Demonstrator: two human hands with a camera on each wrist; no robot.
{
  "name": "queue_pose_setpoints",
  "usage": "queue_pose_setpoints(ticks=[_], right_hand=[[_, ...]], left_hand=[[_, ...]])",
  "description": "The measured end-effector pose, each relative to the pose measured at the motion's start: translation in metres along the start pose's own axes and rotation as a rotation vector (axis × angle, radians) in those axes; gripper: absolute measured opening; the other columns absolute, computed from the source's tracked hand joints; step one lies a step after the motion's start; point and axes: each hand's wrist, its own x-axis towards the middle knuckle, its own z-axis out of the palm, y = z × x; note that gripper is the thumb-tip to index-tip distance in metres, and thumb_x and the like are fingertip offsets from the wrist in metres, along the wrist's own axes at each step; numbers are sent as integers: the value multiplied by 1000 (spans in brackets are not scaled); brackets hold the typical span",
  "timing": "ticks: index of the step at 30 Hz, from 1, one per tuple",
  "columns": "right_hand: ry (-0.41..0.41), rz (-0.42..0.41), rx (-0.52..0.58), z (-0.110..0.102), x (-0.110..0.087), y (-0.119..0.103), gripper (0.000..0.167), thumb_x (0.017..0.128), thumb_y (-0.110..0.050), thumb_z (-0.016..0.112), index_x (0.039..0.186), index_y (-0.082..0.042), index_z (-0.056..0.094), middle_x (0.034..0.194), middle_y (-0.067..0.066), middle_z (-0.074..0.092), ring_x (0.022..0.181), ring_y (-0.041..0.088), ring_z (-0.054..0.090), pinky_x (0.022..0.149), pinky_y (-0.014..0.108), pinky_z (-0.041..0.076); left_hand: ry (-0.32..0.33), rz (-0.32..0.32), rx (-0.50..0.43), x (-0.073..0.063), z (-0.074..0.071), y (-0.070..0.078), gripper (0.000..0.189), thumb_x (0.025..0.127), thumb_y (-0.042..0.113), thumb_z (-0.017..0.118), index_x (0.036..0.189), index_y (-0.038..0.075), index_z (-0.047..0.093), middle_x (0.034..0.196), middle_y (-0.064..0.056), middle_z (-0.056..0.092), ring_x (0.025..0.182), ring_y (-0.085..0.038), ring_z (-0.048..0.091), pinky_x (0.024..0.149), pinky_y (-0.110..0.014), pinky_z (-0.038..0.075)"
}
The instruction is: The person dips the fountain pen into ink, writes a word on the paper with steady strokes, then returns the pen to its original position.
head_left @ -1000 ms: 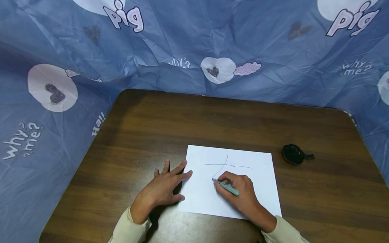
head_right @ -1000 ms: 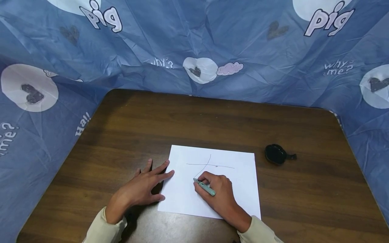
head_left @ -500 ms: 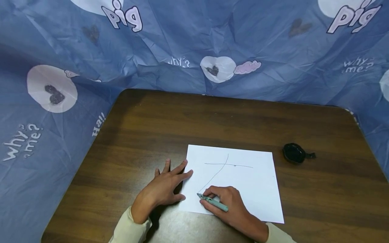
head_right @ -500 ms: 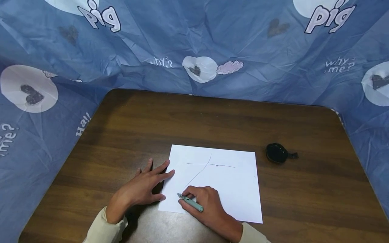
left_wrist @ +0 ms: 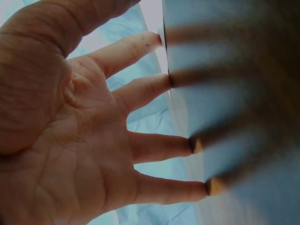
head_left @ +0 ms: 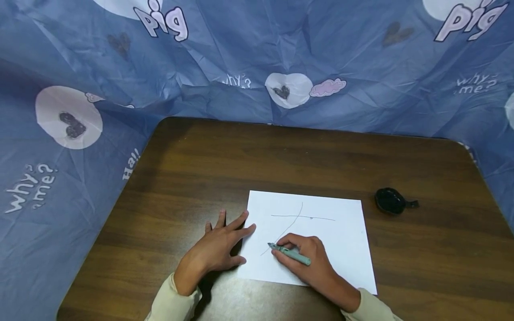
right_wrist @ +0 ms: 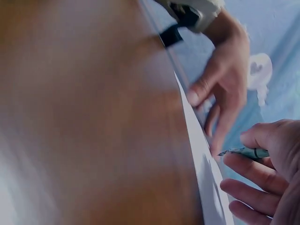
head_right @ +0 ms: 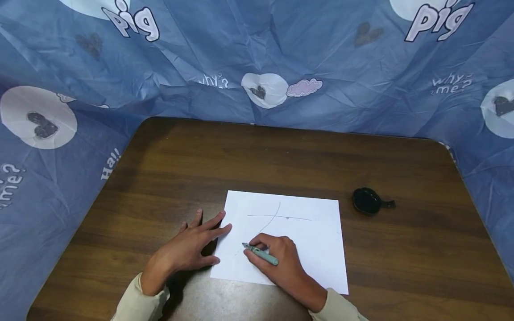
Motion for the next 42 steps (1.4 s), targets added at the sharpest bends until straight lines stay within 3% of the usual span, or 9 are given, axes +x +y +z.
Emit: queue_pose_setpoints(ticks=[6, 11, 23, 42], right_hand=[[140, 42, -54, -19, 12, 20, 13, 77, -17, 86, 85, -17, 76, 73, -13, 72, 51, -2, 52, 53, 23, 45], [204, 114, -66, -34, 18, 34, 14, 78, -16, 86, 88, -13, 76, 74, -9, 73, 56, 3, 57, 54, 25, 44], [218, 144, -47, -39, 19, 42, 13, 80, -17, 84, 89, -12, 76, 76, -9, 73, 63, 6, 63, 63, 25, 48], [198, 151, -39, -41, 19, 41, 12, 80, -15, 84, 89, -10, 76, 75, -8, 73, 63, 6, 63, 62, 23, 49]], left_hand=[[-6, -4, 11, 0, 0, 0, 75, 84, 31, 82, 150, 22, 48, 164, -6, 23, 139, -63, 13, 93, -83, 25], [-10, -5, 9, 0, 0, 0, 75, 84, 31, 82, 150, 22, 48, 164, -5, 22, 139, -62, 12, 93, -83, 25], [-27, -12, 7, 0, 0, 0, 75, 84, 31, 81, 150, 22, 48, 165, -5, 22, 139, -62, 12, 94, -82, 25], [-18, -10, 9, 1, 0, 0, 75, 84, 31, 82, 150, 21, 48, 165, -6, 22, 139, -63, 12, 93, -83, 24]])
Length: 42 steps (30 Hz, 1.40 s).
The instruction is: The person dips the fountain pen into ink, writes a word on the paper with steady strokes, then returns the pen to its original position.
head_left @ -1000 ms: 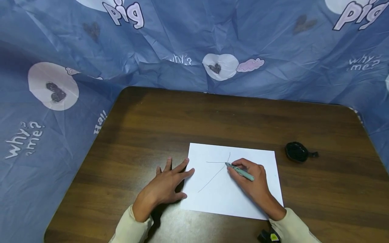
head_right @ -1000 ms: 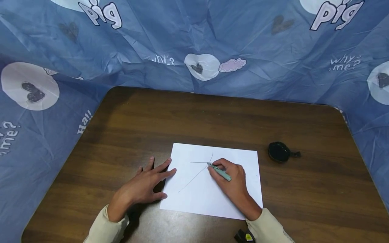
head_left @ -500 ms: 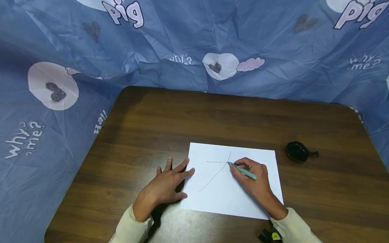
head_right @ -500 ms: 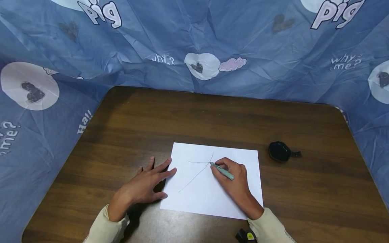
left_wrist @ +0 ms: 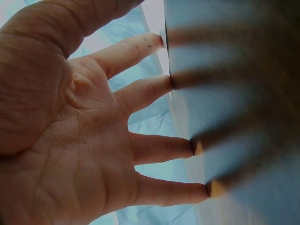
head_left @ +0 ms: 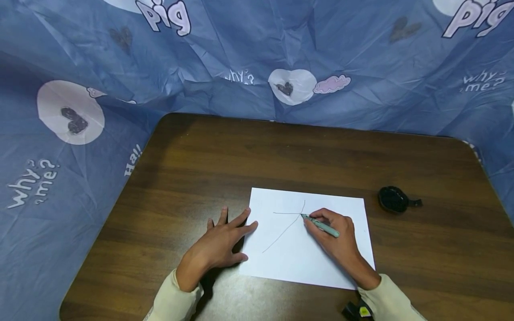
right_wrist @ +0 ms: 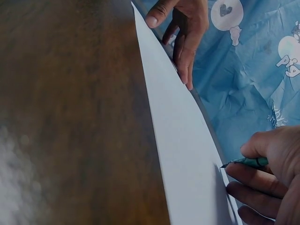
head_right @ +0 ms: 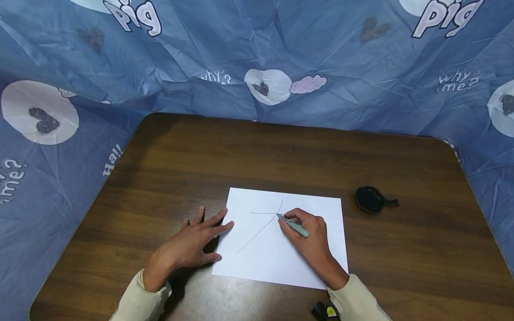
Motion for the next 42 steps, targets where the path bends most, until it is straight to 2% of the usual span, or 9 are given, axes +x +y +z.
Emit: queue_pose_setpoints(ticks=[11, 19, 27, 32, 39, 42], right_hand=[[-11, -4, 5, 0, 0, 0, 12, 81, -14, 84, 90, -10, 77, 76, -8, 73, 61, 8, 61, 59, 23, 47], [-18, 10, -46, -3, -2, 0, 12, 81, -16, 84, 89, -11, 77, 76, -7, 73, 61, 7, 61, 55, 25, 45], [8, -9, -86, -6, -14, 3, 12, 78, -15, 85, 87, -13, 77, 74, -10, 72, 57, 3, 57, 53, 25, 44], [22, -11, -100, -10, -23, 3, 13, 77, -14, 86, 85, -16, 76, 73, -13, 71, 59, 1, 58, 55, 24, 46], [14, 17, -102, -16, -36, 3, 14, 75, -13, 88, 82, -16, 76, 72, -13, 71, 57, 2, 58, 53, 24, 47], [21, 41, -137, -18, -39, 4, 14, 74, -14, 88, 82, -18, 76, 73, -14, 71, 59, 1, 59, 56, 23, 48]], left_hand=[[7, 12, 0, -1, 0, -1, 74, 84, 30, 82, 150, 21, 48, 164, -7, 22, 139, -63, 12, 93, -83, 25], [-9, -1, 2, 1, -2, -1, 75, 84, 31, 81, 150, 22, 47, 165, -5, 22, 140, -61, 11, 95, -82, 24], [-6, -6, 4, 0, 0, 0, 75, 84, 32, 82, 150, 23, 48, 164, -5, 23, 140, -62, 11, 94, -82, 24], [-4, -2, 1, 0, 0, 0, 75, 84, 32, 82, 150, 23, 48, 164, -5, 23, 140, -62, 11, 94, -82, 24], [-2, -6, -3, -2, 1, 0, 75, 83, 32, 82, 150, 22, 49, 164, -6, 23, 140, -62, 12, 94, -82, 25], [9, -1, 0, -1, 1, -1, 75, 83, 32, 82, 149, 22, 49, 164, -6, 24, 139, -63, 13, 93, -82, 26]])
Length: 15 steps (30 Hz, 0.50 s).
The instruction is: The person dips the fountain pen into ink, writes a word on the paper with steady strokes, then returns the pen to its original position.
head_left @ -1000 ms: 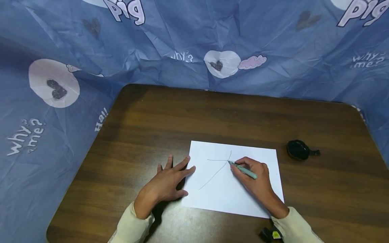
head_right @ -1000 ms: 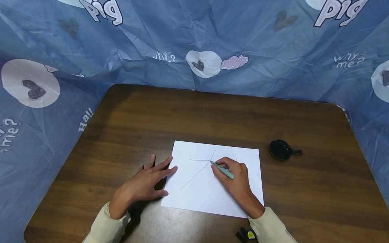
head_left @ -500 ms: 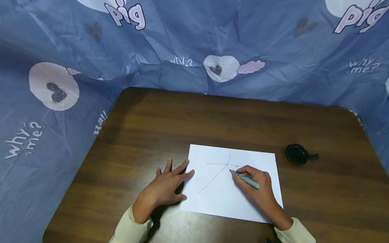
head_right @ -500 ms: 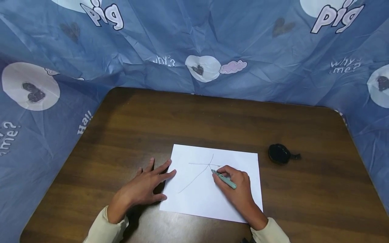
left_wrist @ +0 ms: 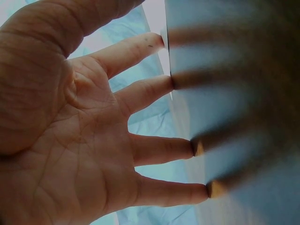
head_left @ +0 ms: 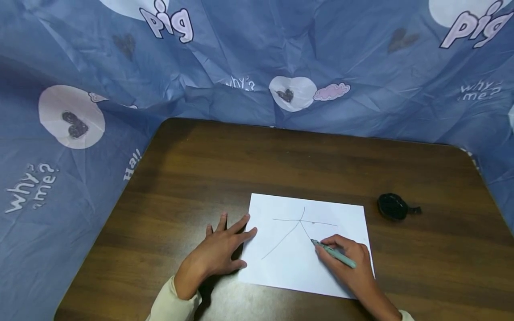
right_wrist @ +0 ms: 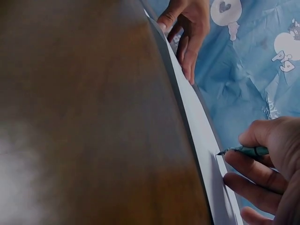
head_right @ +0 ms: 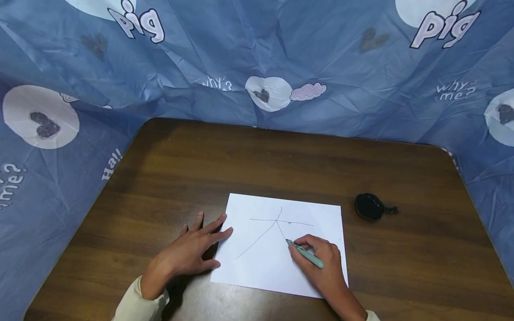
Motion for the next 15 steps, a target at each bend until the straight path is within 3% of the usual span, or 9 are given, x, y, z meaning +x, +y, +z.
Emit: queue_pose_setpoints(ticks=[7, 11, 15], right_hand=[[8, 52, 13, -11, -12, 7, 16, 73, -12, 90, 80, -19, 77, 77, -12, 69, 65, 5, 60, 59, 24, 50], [-16, 123, -6, -19, -18, 8, 13, 74, -16, 89, 81, -18, 78, 77, -9, 70, 74, 12, 63, 87, 39, 51], [-32, 177, -16, -25, -23, 10, 14, 76, -18, 89, 83, -13, 78, 79, -5, 74, 84, 21, 69, 107, 57, 35]], left_hand=[[2, 0, -3, 0, -1, 0, 74, 84, 31, 82, 150, 21, 49, 164, -6, 24, 139, -62, 13, 94, -82, 25], [3, -2, -10, -1, -2, 1, 74, 84, 30, 82, 149, 21, 49, 164, -6, 24, 139, -62, 13, 94, -82, 25], [0, -3, -8, -1, -1, 0, 74, 84, 30, 82, 149, 22, 49, 164, -6, 24, 140, -62, 12, 94, -82, 25]])
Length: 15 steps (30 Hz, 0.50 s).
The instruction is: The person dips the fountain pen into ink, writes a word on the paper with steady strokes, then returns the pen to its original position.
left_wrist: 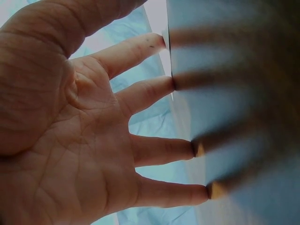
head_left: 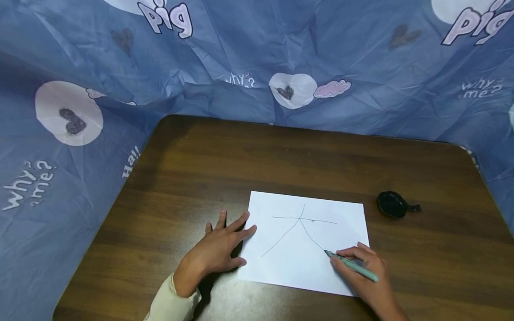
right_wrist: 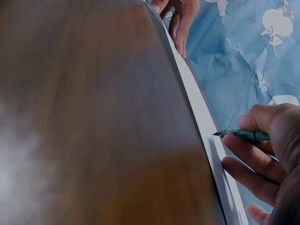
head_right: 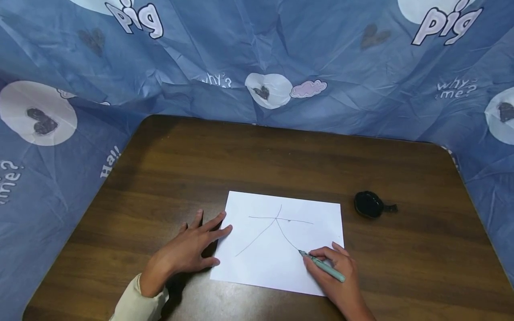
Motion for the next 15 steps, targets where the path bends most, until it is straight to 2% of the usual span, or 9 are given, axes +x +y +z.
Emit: queue_pose_setpoints(ticks=[15], right_hand=[[-14, 37, -19, -4, -5, 4, 14, 77, -19, 88, 85, -15, 77, 80, -6, 74, 87, 23, 70, 108, 57, 34]], left_hand=[[0, 1, -3, 0, 1, -1, 74, 84, 30, 82, 149, 22, 49, 164, -5, 23, 140, -62, 12, 94, -82, 24]])
